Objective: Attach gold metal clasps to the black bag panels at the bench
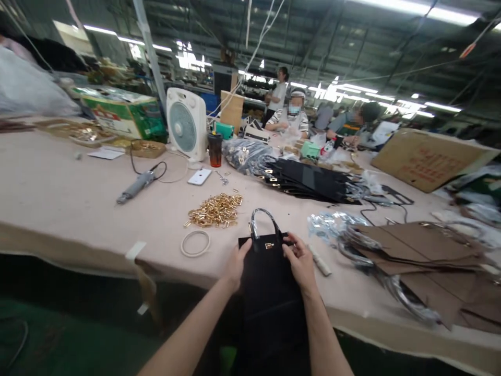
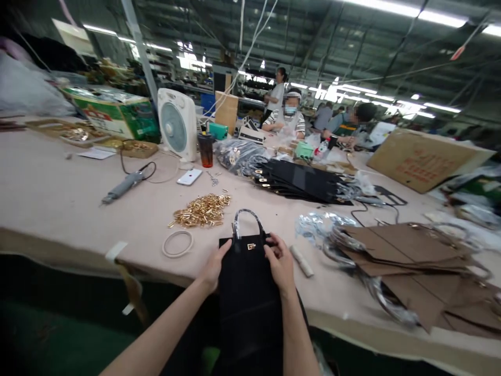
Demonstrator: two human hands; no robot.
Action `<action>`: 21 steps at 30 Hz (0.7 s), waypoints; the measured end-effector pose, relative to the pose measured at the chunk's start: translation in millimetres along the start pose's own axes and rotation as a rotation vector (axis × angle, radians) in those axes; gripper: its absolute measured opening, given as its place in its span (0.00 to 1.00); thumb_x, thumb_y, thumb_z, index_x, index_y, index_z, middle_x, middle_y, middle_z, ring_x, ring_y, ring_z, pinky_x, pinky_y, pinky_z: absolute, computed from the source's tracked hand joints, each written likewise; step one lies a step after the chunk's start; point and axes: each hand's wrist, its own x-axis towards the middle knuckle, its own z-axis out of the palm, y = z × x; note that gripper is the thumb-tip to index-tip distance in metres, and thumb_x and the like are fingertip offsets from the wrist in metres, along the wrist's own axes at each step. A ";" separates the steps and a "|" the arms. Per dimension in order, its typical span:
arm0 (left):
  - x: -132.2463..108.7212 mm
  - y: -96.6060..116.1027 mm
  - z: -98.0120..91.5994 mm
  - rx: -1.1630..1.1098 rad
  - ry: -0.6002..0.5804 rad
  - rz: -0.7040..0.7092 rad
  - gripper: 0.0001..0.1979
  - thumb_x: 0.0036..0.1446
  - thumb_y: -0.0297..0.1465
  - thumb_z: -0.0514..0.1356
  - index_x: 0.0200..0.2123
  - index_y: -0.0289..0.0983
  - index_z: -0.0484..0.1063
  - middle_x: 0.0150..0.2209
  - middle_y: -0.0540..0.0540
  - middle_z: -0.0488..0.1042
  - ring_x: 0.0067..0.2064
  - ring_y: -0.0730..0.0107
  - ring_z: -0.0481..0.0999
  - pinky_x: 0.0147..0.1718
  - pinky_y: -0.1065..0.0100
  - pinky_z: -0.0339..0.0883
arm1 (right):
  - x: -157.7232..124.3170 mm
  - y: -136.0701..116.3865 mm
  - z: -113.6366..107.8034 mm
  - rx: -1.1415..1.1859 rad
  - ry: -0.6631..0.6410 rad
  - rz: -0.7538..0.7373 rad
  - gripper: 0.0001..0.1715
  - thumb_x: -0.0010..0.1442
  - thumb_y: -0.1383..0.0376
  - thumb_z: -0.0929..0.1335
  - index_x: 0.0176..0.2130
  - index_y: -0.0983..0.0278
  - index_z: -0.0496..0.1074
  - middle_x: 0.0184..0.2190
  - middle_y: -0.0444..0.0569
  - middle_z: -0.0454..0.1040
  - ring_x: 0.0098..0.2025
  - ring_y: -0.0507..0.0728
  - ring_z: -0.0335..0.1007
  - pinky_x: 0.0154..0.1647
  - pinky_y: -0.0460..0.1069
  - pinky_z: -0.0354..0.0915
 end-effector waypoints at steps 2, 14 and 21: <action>-3.0 -0.7 -3.6 0.320 0.142 0.171 0.38 0.53 0.41 0.71 0.63 0.33 0.66 0.60 0.32 0.75 0.64 0.45 0.72 0.67 0.48 0.60 | 2.2 1.5 -4.1 0.085 0.095 0.022 0.32 0.61 0.52 0.73 0.59 0.63 0.71 0.45 0.51 0.77 0.29 0.50 0.68 0.35 0.50 0.69; 27.3 10.0 -15.6 1.214 0.198 0.321 0.18 0.58 0.50 0.57 0.36 0.41 0.70 0.36 0.42 0.80 0.43 0.46 0.80 0.45 0.54 0.71 | 2.3 -11.6 -9.4 0.295 0.427 -0.049 0.22 0.69 0.48 0.66 0.48 0.63 0.74 0.32 0.43 0.73 0.22 0.47 0.61 0.23 0.46 0.57; 35.6 17.3 -19.4 0.928 0.287 0.247 0.29 0.55 0.58 0.57 0.42 0.38 0.72 0.30 0.46 0.78 0.35 0.53 0.80 0.36 0.58 0.73 | 9.1 -5.4 -22.4 0.454 0.661 -0.048 0.23 0.67 0.46 0.67 0.47 0.63 0.72 0.27 0.41 0.71 0.21 0.48 0.59 0.21 0.45 0.53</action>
